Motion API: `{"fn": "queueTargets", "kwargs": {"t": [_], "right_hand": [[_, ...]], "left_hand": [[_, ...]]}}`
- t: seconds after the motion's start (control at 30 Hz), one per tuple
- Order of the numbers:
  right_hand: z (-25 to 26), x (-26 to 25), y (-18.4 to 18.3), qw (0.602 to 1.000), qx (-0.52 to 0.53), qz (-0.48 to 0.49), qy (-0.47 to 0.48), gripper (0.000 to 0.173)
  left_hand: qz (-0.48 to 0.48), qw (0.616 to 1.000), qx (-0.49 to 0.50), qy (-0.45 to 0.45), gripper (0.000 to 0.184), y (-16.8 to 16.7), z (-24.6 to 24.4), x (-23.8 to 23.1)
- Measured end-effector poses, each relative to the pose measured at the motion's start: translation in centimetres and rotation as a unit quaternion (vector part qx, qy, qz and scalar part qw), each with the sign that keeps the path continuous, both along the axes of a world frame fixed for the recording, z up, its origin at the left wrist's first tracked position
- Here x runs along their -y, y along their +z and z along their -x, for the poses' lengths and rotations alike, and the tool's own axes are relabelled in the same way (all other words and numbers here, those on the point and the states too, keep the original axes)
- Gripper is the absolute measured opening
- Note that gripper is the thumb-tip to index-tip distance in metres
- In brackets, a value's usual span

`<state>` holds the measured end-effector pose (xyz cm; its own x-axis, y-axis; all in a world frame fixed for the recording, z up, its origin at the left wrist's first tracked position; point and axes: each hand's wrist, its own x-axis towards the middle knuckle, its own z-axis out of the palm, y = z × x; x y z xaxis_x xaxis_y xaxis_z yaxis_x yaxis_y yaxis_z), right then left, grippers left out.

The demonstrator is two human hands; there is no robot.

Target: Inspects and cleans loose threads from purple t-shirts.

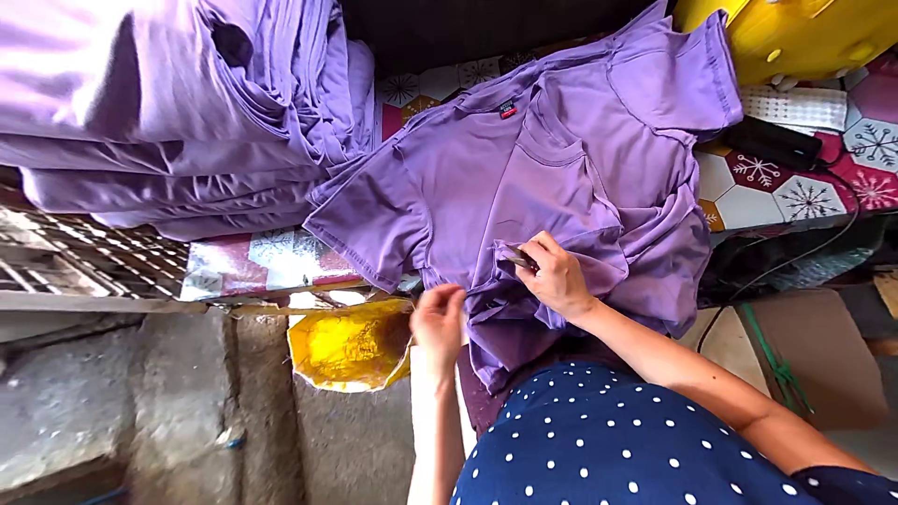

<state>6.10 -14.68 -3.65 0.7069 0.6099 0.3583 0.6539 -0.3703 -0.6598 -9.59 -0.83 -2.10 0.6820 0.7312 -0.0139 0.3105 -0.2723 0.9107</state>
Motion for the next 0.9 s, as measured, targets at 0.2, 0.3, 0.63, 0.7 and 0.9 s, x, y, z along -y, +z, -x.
{"fn": "queueTargets", "kwargs": {"t": [0.2,0.3,0.63,0.7,0.9], "right_hand": [[0.3,2.2,2.8,0.994,-0.07,-0.06,0.059,0.011],[0.3,3.3,4.5,0.985,-0.141,-0.057,0.086,0.011],[-1.9,4.5,4.9,0.976,-0.209,-0.038,0.04,0.013],[-1.0,4.8,5.6,0.99,-0.106,-0.092,0.034,0.013],[1.5,4.7,7.6,0.98,-0.143,-0.116,0.081,0.012]], "left_hand": [[0.037,0.989,0.139,-0.044,0.036,-1.0,-5.3,6.3],[0.034,0.981,0.192,0.003,0.027,0.0,-5.7,5.9],[0.207,0.957,0.151,-0.138,0.022,4.0,-3.0,3.6],[0.13,0.971,0.148,-0.135,0.023,4.5,-2.8,4.1],[-0.067,0.982,0.121,-0.13,0.028,5.5,-2.8,5.4]]}}
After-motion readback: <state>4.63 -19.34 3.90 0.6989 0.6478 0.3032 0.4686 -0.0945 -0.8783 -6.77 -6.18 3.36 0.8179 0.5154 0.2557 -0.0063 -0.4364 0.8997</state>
